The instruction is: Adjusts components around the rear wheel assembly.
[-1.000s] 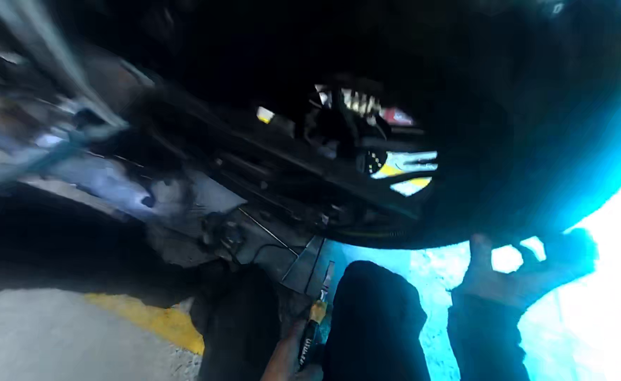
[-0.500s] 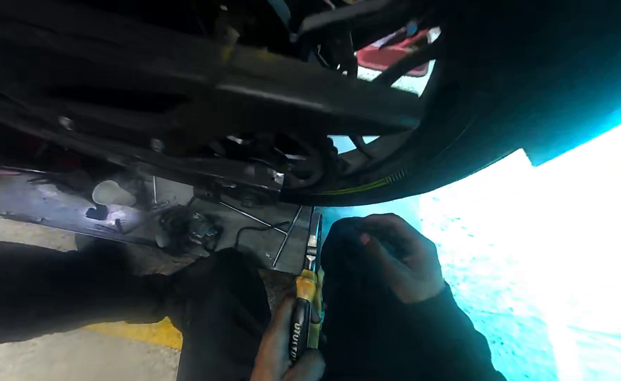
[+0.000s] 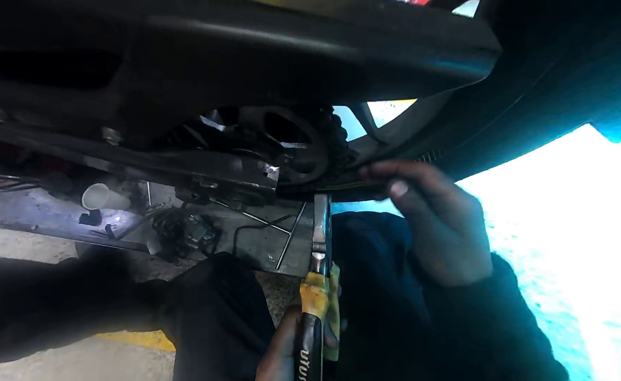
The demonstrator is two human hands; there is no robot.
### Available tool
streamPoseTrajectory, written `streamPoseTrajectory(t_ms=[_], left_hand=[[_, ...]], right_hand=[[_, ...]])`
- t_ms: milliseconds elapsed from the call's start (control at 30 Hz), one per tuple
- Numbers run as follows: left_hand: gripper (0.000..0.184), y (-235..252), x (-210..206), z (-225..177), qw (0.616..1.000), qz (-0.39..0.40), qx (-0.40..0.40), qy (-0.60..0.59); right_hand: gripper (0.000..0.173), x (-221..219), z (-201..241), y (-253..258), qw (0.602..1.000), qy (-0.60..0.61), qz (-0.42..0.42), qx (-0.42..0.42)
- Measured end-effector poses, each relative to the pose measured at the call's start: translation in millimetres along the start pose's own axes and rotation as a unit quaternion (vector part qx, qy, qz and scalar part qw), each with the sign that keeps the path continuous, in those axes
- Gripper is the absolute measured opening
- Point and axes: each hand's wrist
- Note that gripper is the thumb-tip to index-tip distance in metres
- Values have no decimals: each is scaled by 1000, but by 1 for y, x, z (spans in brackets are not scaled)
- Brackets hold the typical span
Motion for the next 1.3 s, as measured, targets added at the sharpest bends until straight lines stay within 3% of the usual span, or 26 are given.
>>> streamPoseTrajectory(t_ms=[133,233,467,767,1300], left_hand=[[51,17,-7,-13,999,-3,-10,-31],[50,23,-8,-18,999,-7,-5,-42],[47,28,-9,-21,997,-12,-1,-70],[43,29,-13,-30,1000,-21,9,-13],[36,32,-12,-29,991,-61,39,-115]], right_hand=[[38,-10,12,43,997,47,10,63],[31,-21,12,53,991,107,23,71],[19,-43,2,54,984,157,-31,81],[20,-47,3,53,973,220,-35,60],[20,-50,1,50,970,231,-62,50]])
Point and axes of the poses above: each hand's wrist, its own y-axis towards the middle knuckle, its own x-axis out of the back of the hand, z = x × y, and after that the axes turned 9 degrees about -x, right-handed
